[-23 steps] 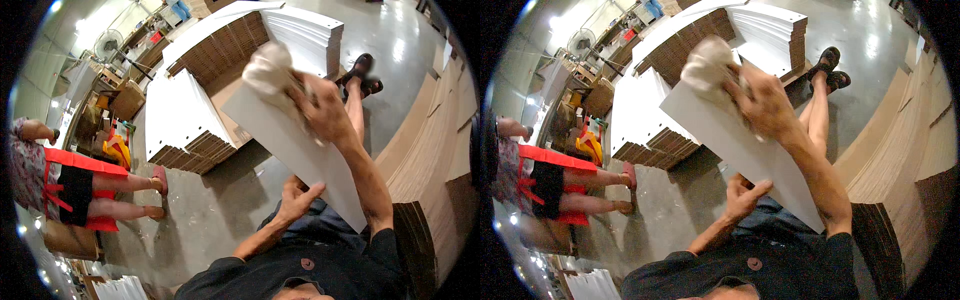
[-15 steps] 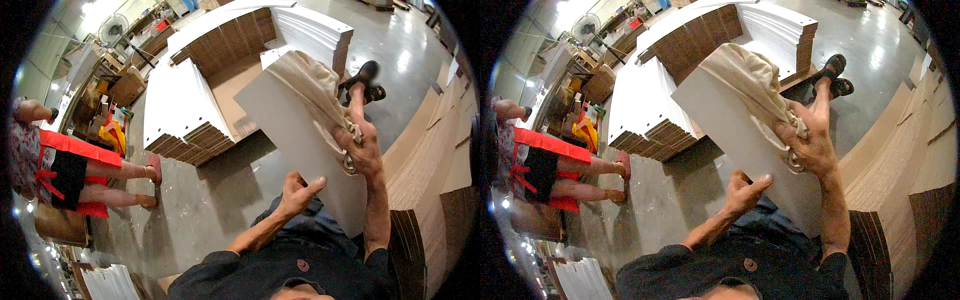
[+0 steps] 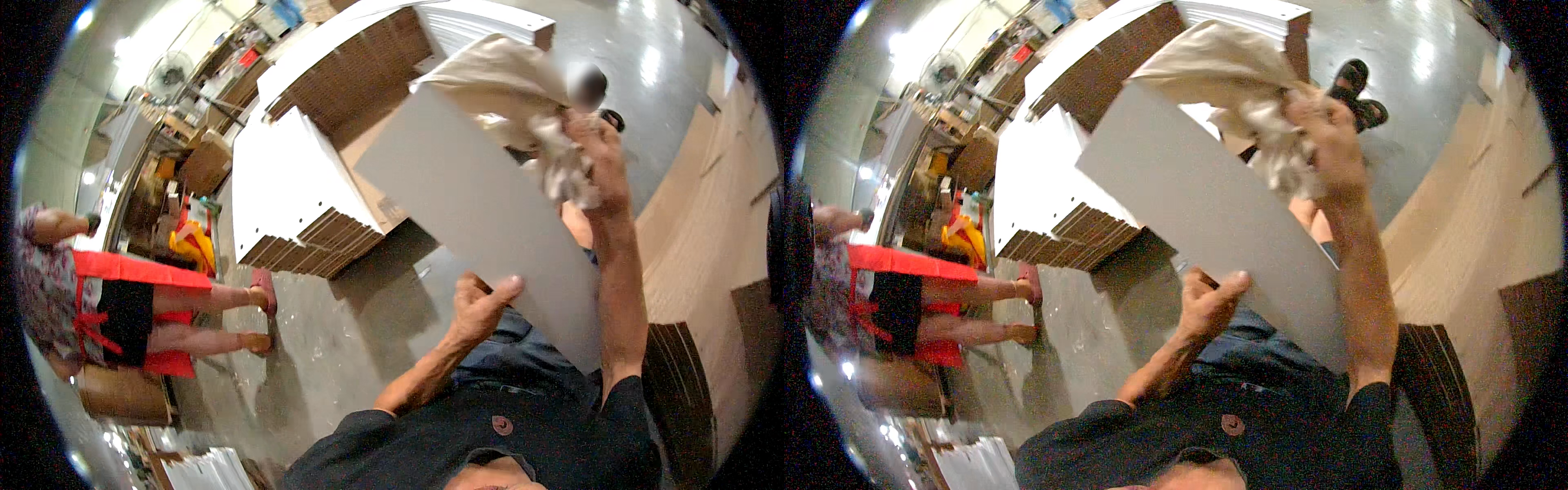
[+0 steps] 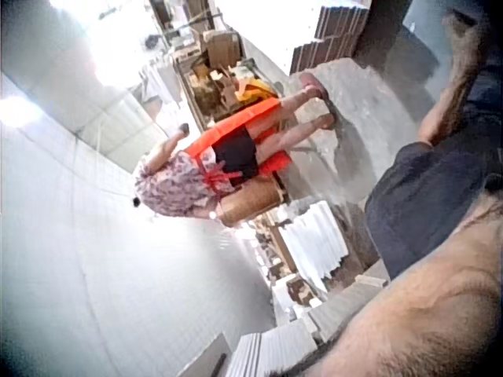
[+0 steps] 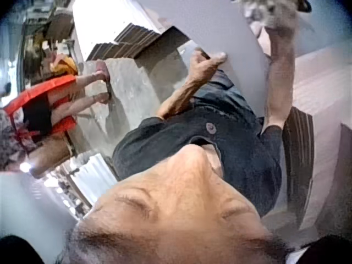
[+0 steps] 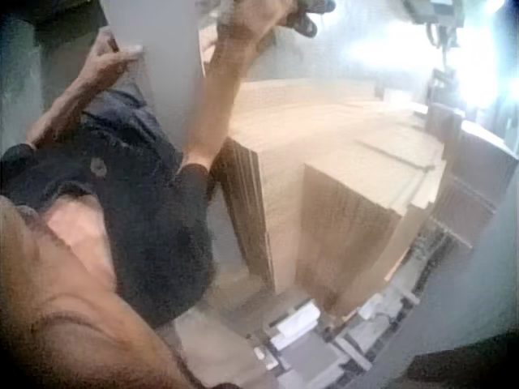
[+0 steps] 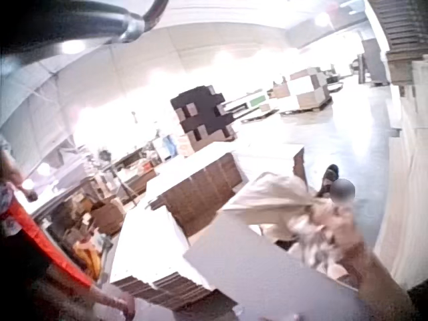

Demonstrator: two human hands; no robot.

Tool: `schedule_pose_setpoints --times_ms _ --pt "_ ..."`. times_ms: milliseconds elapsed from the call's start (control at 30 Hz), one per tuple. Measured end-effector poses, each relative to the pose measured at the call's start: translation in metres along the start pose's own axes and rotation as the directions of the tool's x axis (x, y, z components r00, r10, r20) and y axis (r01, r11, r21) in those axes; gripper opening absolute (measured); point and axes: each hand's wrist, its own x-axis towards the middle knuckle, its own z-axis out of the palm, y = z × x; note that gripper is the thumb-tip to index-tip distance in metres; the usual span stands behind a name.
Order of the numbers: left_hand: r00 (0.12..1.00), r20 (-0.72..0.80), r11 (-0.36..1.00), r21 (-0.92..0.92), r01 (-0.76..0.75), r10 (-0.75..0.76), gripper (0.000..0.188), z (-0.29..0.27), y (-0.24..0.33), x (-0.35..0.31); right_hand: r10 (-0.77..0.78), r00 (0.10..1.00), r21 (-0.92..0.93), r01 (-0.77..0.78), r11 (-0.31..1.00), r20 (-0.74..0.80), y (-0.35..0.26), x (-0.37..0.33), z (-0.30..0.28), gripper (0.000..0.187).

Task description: The person cleans a wooden board by wiping its surface and edges with a cloth, and also uses a small scraper to remove residue from the holes and surface.

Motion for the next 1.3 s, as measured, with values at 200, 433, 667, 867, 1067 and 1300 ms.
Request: schedule_pose_setpoints --times_ms 200,433,667,867,1067,1300 --pt "0.9 -0.333 0.899 -0.237 -0.368 0.281 0.033 -0.014 0.009 0.029 -0.003 0.902 -0.326 0.159 0.932 0.432 -0.003 -0.077 0.017 0.042" --pt "0.779 -0.345 0.766 -0.21 -0.608 0.524 0.033 -0.058 0.06 0.056 0.061 0.973 -0.491 0.058 0.869 0.223 0.034 -0.138 -0.026 0.025" --pt "0.67 -0.373 0.527 -0.42 -0.738 0.642 0.036 -0.081 0.113 0.087 0.074 0.994 -0.406 -0.033 0.913 0.086 0.092 -0.202 -0.088 0.025" --pt "0.4 0.203 0.415 -0.709 -0.569 0.894 0.035 -0.105 0.125 0.136 0.593 0.805 0.342 -0.555 0.758 -0.01 0.119 -0.197 -0.075 0.04" --pt "0.466 0.333 0.504 -0.806 -0.311 0.82 0.023 -0.096 0.104 0.155 0.571 0.797 0.428 -0.594 0.681 0.198 0.131 -0.208 -0.026 0.054" --pt "0.89 0.076 0.852 -0.336 -0.402 0.45 0.058 -0.053 0.057 0.126 0.673 0.74 0.831 -0.368 0.417 -0.01 0.145 -0.212 -0.001 0.048"
